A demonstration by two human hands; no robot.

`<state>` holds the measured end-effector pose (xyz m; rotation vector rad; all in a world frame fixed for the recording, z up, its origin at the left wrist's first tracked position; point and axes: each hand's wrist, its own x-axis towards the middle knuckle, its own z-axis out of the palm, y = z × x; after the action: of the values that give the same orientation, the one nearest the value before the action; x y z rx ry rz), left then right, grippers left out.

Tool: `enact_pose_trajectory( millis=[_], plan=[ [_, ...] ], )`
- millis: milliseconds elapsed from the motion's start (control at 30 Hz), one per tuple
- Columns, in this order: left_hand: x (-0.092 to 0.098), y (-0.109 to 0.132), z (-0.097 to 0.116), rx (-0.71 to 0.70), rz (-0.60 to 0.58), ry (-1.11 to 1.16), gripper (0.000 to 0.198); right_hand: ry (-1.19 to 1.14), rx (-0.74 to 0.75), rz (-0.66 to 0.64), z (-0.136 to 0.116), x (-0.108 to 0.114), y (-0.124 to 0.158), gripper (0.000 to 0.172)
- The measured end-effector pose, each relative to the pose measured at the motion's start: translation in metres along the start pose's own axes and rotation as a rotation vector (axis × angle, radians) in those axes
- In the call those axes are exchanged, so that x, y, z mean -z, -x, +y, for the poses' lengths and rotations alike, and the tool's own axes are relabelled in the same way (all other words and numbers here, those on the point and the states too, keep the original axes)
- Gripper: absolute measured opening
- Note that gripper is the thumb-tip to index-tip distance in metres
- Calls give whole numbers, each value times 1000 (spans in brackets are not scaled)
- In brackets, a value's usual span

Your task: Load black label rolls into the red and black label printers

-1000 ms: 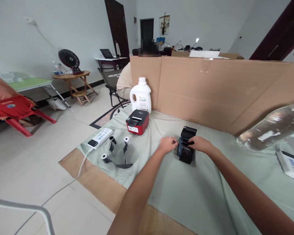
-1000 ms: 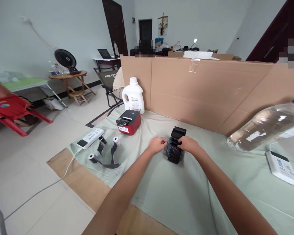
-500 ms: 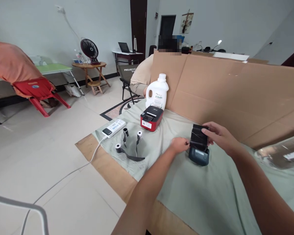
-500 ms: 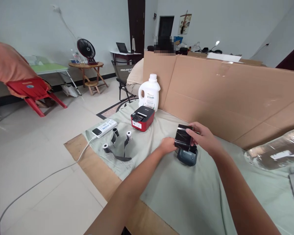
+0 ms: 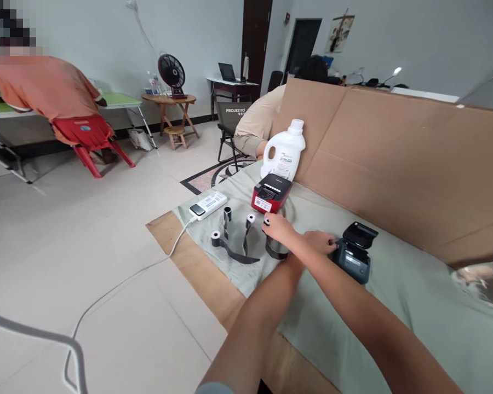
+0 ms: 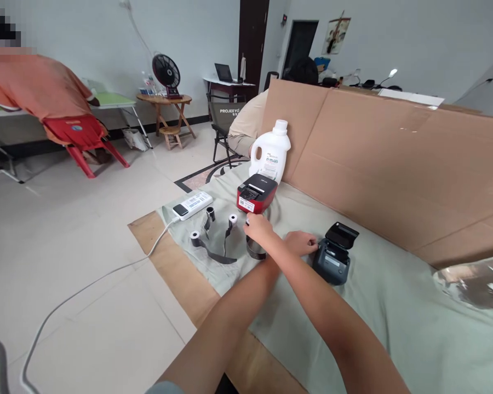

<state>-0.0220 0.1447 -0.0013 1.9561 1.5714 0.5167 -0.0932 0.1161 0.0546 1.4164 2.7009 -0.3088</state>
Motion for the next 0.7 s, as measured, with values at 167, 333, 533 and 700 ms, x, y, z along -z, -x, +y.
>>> enact_pose_trajectory(
  millis=[167, 333, 533, 700],
  plan=[
    [-4, -5, -4, -29, 17, -18, 23, 78, 115, 157, -34, 29, 19, 39],
    [-13, -8, -12, -86, 45, -35, 24, 38, 659, 88, -102, 15, 19, 23],
    [-17, -10, -14, -85, 63, -63, 25, 73, 808, 59, -128, -21, 11, 19],
    [-14, -4, -10, -67, 82, -52, 24, -631, 670, 130, -52, 15, 58, 18]
  ],
)
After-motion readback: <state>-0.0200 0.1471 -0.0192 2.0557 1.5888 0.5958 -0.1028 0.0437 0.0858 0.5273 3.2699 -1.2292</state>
